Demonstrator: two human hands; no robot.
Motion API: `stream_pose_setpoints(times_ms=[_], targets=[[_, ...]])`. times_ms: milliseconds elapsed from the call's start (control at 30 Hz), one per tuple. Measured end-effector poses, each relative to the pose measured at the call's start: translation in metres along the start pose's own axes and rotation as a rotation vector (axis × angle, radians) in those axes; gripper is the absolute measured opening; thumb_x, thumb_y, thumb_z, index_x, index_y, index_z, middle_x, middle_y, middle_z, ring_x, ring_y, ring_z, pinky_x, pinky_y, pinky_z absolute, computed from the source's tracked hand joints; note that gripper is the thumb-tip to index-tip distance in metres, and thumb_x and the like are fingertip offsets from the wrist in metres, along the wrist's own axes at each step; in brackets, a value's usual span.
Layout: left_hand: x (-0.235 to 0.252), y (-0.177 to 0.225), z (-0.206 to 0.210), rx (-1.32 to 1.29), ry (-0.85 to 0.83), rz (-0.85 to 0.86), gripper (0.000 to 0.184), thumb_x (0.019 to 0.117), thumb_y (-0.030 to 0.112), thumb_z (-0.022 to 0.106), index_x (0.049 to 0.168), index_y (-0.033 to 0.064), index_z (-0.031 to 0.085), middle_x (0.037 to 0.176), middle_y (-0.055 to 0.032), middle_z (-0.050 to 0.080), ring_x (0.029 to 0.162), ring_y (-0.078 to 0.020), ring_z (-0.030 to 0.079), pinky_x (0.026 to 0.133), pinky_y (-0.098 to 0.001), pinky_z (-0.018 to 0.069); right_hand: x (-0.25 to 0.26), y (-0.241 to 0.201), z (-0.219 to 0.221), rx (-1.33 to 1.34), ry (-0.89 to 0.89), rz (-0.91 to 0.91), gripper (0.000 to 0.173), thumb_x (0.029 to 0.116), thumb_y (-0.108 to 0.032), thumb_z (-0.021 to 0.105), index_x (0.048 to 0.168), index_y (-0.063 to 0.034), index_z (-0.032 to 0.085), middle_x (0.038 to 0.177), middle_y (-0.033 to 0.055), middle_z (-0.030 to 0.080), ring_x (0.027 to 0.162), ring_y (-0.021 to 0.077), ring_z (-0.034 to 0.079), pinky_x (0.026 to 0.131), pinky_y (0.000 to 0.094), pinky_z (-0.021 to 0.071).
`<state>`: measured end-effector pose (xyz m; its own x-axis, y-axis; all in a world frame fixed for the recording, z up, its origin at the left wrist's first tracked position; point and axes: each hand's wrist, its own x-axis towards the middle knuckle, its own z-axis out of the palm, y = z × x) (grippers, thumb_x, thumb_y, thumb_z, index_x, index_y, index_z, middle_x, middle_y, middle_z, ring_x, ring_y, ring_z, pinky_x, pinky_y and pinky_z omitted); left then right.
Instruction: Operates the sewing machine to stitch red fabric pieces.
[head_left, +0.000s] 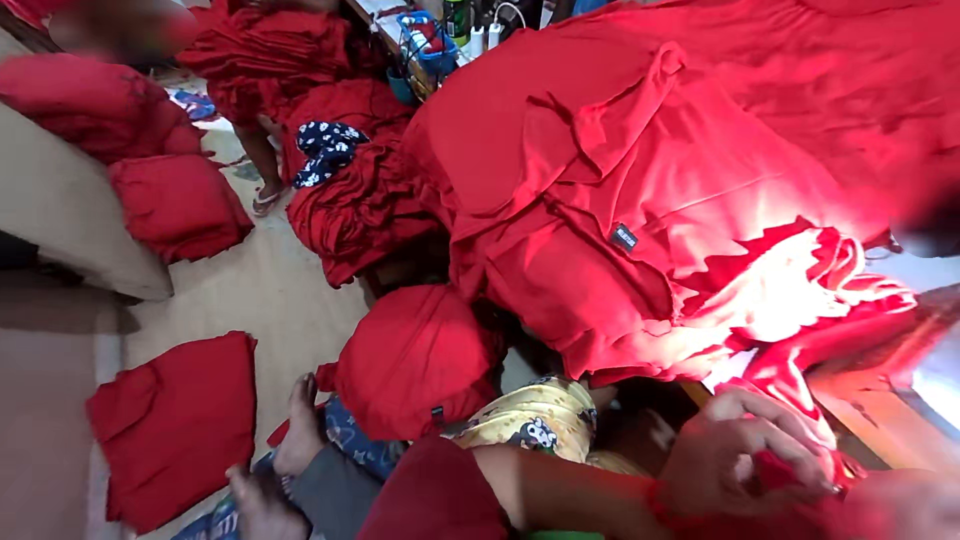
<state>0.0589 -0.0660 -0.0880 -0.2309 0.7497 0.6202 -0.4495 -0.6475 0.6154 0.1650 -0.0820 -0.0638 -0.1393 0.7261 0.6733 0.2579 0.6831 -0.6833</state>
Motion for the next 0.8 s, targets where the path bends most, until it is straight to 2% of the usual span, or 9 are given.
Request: stream_pose_setpoints(times_ms=[133,200,233,333,433,533,600,667,800], targets=[[0.005,0.002,-0.007,-0.029,0.069,-0.083,0.019,0.1071,0.021,0.049,0.098,0.0047,0.052,0.092,0.0023,0.062,0.095,0.0022,0.06,0.088,-0.0186,0.049,0.012,-0.008,0.002,0.068,-0.032,-0.035,0.009,0.1056,-0.029,0.054,0.103,-0.0245,0.062,0.11,-0.0233,0.06,0.113,-0.0129,0.052,0.097,0.0097,0.0424],[0.015,0.026,-0.015,-0.19,-0.051,-0.494,0.015,0.1049,0.008,0.042,0.1,0.003,0.055,0.088,0.0071,0.058,0.084,0.0066,0.055,0.078,-0.0146,0.0462,0.046,-0.063,0.009,0.176,-0.145,0.184,0.018,0.1043,-0.011,0.052,0.104,-0.0267,0.06,0.098,-0.0307,0.058,0.098,-0.0201,0.053,0.087,0.0042,0.043],[0.023,0.039,-0.021,-0.295,-0.168,-0.778,0.019,0.1055,0.009,0.039,0.101,0.0089,0.058,0.087,0.0108,0.06,0.081,0.0066,0.058,0.076,-0.0146,0.0488,0.068,-0.111,0.035,0.256,0.058,0.442,0.026,0.0951,0.002,0.056,0.091,-0.0218,0.066,0.081,-0.0272,0.063,0.084,-0.0182,0.058,0.083,0.0052,0.046],[0.04,0.055,-0.028,-0.34,-0.559,-1.268,0.016,0.0989,0.008,0.046,0.104,0.0089,0.061,0.086,0.0118,0.067,0.078,0.0036,0.065,0.074,-0.0184,0.0556,0.061,-0.078,0.011,0.405,-0.15,0.361,0.022,0.1002,-0.008,0.054,0.111,-0.0263,0.059,0.098,-0.0284,0.068,0.094,-0.0168,0.061,0.085,0.0068,0.0487],[0.047,0.048,-0.033,-0.212,-0.776,-1.229,0.025,0.0956,0.01,0.059,0.119,0.0012,0.058,0.099,0.0084,0.069,0.092,0.0034,0.066,0.086,-0.0201,0.0562,0.027,0.012,-0.02,0.379,-0.191,0.311,0.006,0.1022,-0.023,0.06,0.108,-0.0207,0.06,0.091,-0.0179,0.068,0.081,-0.0085,0.063,0.072,0.0121,0.054],[0.053,0.033,-0.039,-0.117,-0.678,-1.083,0.016,0.0977,0.01,0.061,0.113,0.0121,0.066,0.098,0.0128,0.074,0.093,0.0027,0.069,0.087,-0.0215,0.0578,0.015,0.036,-0.04,0.215,-0.129,0.186,0.019,0.1039,-0.024,0.056,0.115,-0.0105,0.064,0.107,-0.0107,0.068,0.103,-0.0043,0.061,0.092,0.018,0.0521],[0.061,0.033,-0.035,-0.007,-0.511,-1.116,0.013,0.0995,0.01,0.057,0.11,0.0133,0.065,0.096,0.0103,0.075,0.092,-0.0011,0.071,0.088,-0.0249,0.0593,0.003,0.029,-0.056,0.104,-0.02,0.096,0.025,0.1057,-0.033,0.055,0.116,-0.0167,0.07,0.114,-0.0081,0.069,0.113,0.0011,0.061,0.099,0.0239,0.051],[0.067,0.031,-0.029,0.051,-0.422,-1.137,0.013,0.1015,0.011,0.053,0.11,0.0134,0.062,0.095,0.0088,0.076,0.091,-0.0027,0.072,0.087,-0.0255,0.0601,-0.014,0.014,-0.059,0.036,0.102,0.048,0.022,0.1057,-0.037,0.055,0.112,-0.0233,0.07,0.11,-0.0108,0.069,0.107,0.0001,0.063,0.092,0.0208,0.0533],[0.071,0.027,-0.019,0.124,-0.419,-1.187,0.015,0.1023,0.011,0.051,0.116,0.0098,0.058,0.095,0.006,0.075,0.09,-0.0046,0.072,0.086,-0.0266,0.0605,-0.036,0.004,-0.027,-0.18,0.303,0.005,0.025,0.0949,-0.018,0.067,0.12,-0.0134,0.064,0.119,0.0013,0.059,0.086,-0.0033,0.06,0.071,0.0086,0.0517]])
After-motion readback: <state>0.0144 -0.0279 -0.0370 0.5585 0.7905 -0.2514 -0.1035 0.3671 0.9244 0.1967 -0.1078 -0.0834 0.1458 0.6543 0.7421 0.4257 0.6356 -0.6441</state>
